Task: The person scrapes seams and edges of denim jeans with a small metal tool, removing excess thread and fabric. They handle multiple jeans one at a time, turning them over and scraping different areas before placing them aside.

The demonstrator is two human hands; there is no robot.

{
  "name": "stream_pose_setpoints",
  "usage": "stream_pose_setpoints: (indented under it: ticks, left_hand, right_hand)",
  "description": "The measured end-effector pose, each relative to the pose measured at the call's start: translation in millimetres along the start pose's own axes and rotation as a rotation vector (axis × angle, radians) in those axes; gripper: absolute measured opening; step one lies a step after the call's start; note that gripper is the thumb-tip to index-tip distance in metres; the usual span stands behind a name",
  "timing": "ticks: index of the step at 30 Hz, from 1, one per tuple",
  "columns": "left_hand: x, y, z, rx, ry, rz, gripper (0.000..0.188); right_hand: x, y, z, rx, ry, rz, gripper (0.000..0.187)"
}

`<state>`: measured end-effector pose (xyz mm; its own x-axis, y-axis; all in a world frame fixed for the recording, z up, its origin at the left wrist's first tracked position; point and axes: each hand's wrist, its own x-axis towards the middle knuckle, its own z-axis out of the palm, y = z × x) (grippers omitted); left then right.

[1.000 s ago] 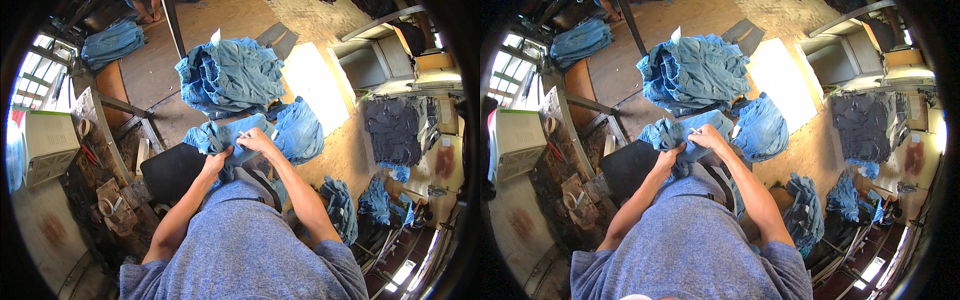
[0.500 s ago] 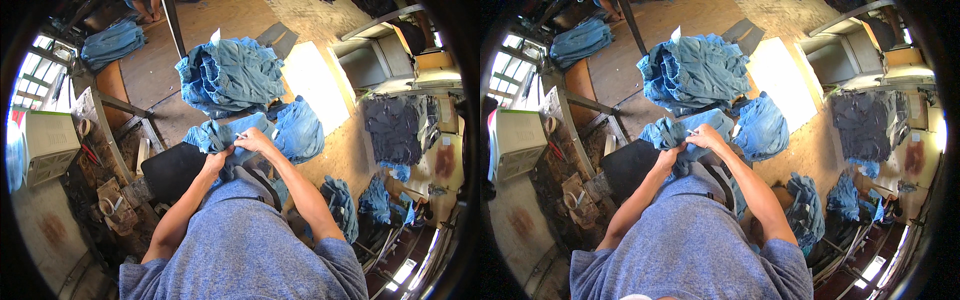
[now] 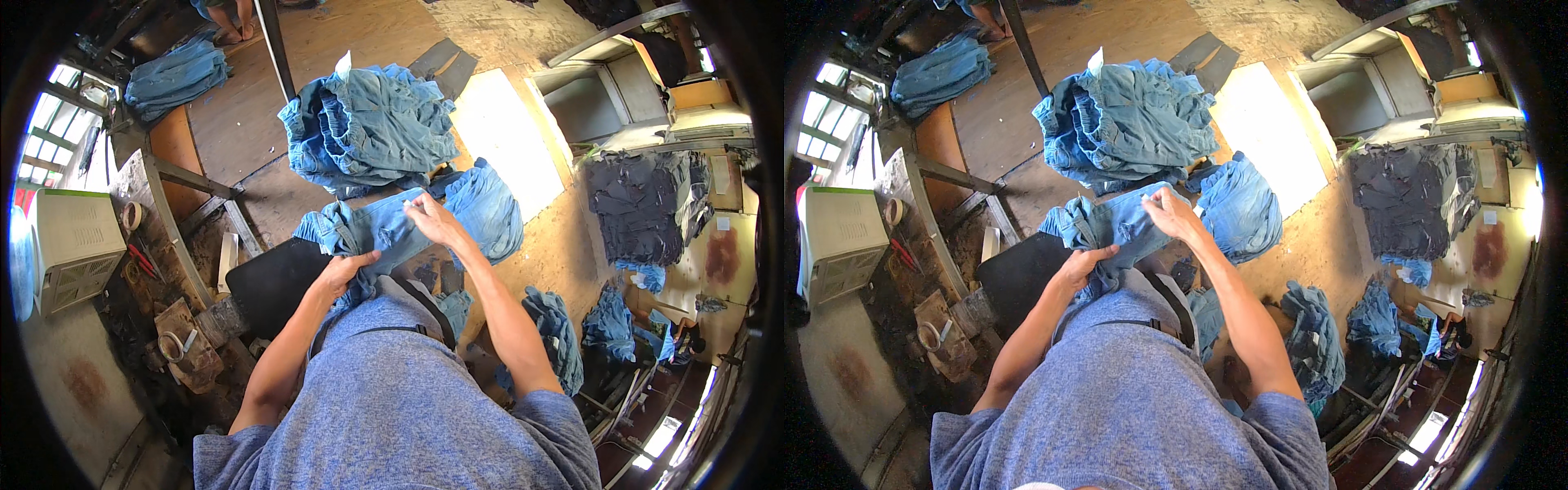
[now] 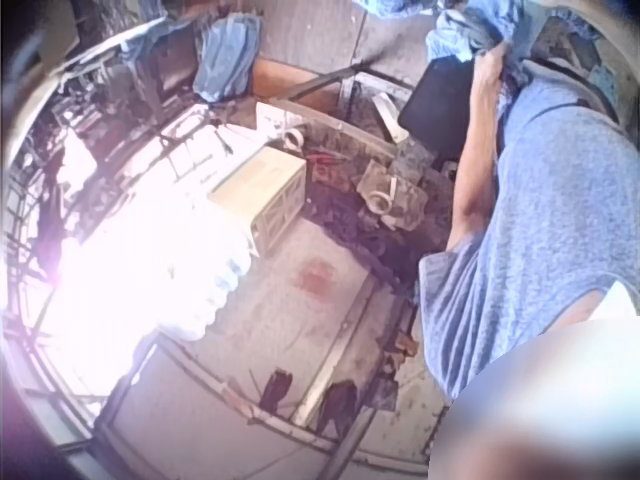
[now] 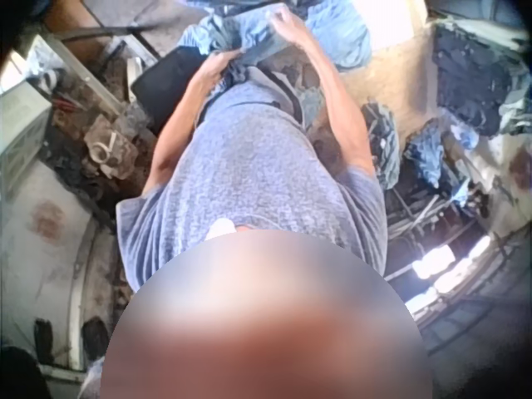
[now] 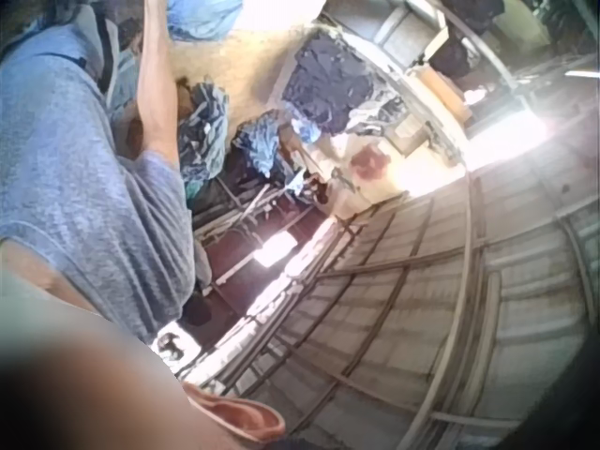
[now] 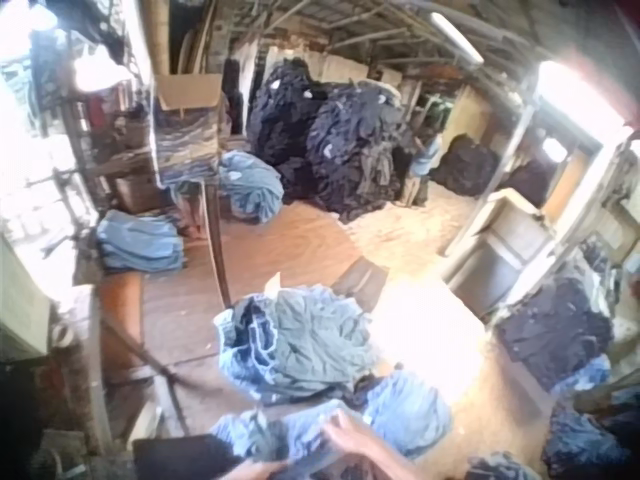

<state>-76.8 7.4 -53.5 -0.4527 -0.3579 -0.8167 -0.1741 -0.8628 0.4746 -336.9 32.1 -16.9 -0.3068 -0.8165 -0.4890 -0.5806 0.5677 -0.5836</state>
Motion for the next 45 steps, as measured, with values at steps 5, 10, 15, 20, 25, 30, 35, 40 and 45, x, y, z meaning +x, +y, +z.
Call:
stream_pose_setpoints:
  ticks: [5, 10, 15, 20, 25, 30, 35, 40, 45]
  left_hand:
    - [8.1, -1.9, -28.7, 0.042, -0.245, -0.023, 0.047]
    - [6.8, -4.0, -30.8, -0.021, -0.281, -0.002, 0.046]
    - [-1.9, 3.1, -25.9, -0.077, -0.284, 0.003, 0.043]
    - [0.0, 1.9, -24.9, -0.113, -0.265, 0.011, 0.037]
    - [5.2, -1.1, -28.7, -0.105, -0.239, -0.069, 0.037]
    - [4.5, 0.2, -28.5, -0.137, -0.304, -0.011, 0.041]
    - [2.0, 1.3, -27.4, -0.149, -0.302, 0.032, 0.044]
    - [5.1, 3.6, -32.2, -0.098, -0.240, -0.078, 0.047]
    - [8.0, 0.6, -32.6, -0.125, -0.243, -0.043, 0.054]
  right_hand:
    - [-46.6, -22.1, -10.7, -0.212, -0.134, -0.241, 0.024]
    - [-58.7, -44.1, -4.7, -0.479, 0.125, -0.231, 0.022]
    - [-54.4, -46.9, -10.0, -0.328, 0.050, -0.346, 0.021]
    - [-44.5, -47.8, -6.0, -0.326, 0.122, -0.415, 0.026]
    - [-37.7, -45.8, -1.4, -0.470, 0.160, -0.332, 0.026]
    - [-34.2, -36.0, -1.7, -0.521, 0.053, -0.418, 0.028]
    - [-29.0, -12.1, -7.6, -0.466, 0.275, -0.793, 0.021]
    - [-20.1, 8.6, -10.9, -0.699, 0.309, -0.939, 0.020]
    - [-4.8, 7.5, -10.2, -0.671, 0.281, -1.303, 0.020]
